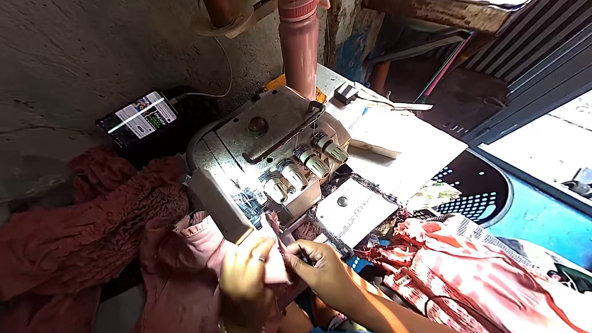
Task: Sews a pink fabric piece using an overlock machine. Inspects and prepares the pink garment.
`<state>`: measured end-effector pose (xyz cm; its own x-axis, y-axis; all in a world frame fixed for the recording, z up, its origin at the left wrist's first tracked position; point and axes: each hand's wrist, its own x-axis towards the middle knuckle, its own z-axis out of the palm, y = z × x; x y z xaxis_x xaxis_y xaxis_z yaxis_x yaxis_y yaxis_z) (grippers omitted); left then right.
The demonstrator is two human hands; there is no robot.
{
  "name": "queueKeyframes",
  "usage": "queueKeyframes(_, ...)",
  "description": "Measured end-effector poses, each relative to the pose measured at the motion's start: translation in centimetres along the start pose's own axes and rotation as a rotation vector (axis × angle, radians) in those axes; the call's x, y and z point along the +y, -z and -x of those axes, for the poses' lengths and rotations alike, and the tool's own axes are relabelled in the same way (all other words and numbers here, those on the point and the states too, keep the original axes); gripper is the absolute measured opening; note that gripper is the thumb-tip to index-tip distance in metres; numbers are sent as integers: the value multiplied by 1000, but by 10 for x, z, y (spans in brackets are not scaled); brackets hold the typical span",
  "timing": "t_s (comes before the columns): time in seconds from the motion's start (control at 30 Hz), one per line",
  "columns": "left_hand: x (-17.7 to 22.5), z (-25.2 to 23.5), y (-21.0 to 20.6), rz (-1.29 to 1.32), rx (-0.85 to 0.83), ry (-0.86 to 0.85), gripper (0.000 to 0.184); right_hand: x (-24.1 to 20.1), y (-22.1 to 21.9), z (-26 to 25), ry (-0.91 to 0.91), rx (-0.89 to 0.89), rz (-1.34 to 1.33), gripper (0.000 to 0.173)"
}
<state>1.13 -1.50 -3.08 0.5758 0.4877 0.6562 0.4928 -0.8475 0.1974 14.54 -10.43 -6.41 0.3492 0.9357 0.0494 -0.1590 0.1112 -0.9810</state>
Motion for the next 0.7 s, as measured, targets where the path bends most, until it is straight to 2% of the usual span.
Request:
queueKeyframes(0.1,-37,-8,2,309,11,89,25,-5,-1,0,-74,-24,-83,11)
queueKeyframes(0.17,-47,-9,12,416,26,161,26,-8,-2,6,-115,-39,-109,8)
queueKeyframes(0.27,-24,-1,30,340,24,46,19,-10,2,18,-132,-46,-106,9)
queueKeyframes(0.37,10,20,35,142,18,-45,20,-9,8,29,-90,-56,-76,11)
queueKeyframes(0.47,22,39,27,3,23,-31,23,-1,10,32,29,-46,-13,12)
queueKeyframes(0.57,27,52,23,-20,17,-7,24,6,13,34,154,-44,60,17)
queueKeyframes(0.7,34,59,20,46,16,53,18,11,15,38,134,-1,39,13)
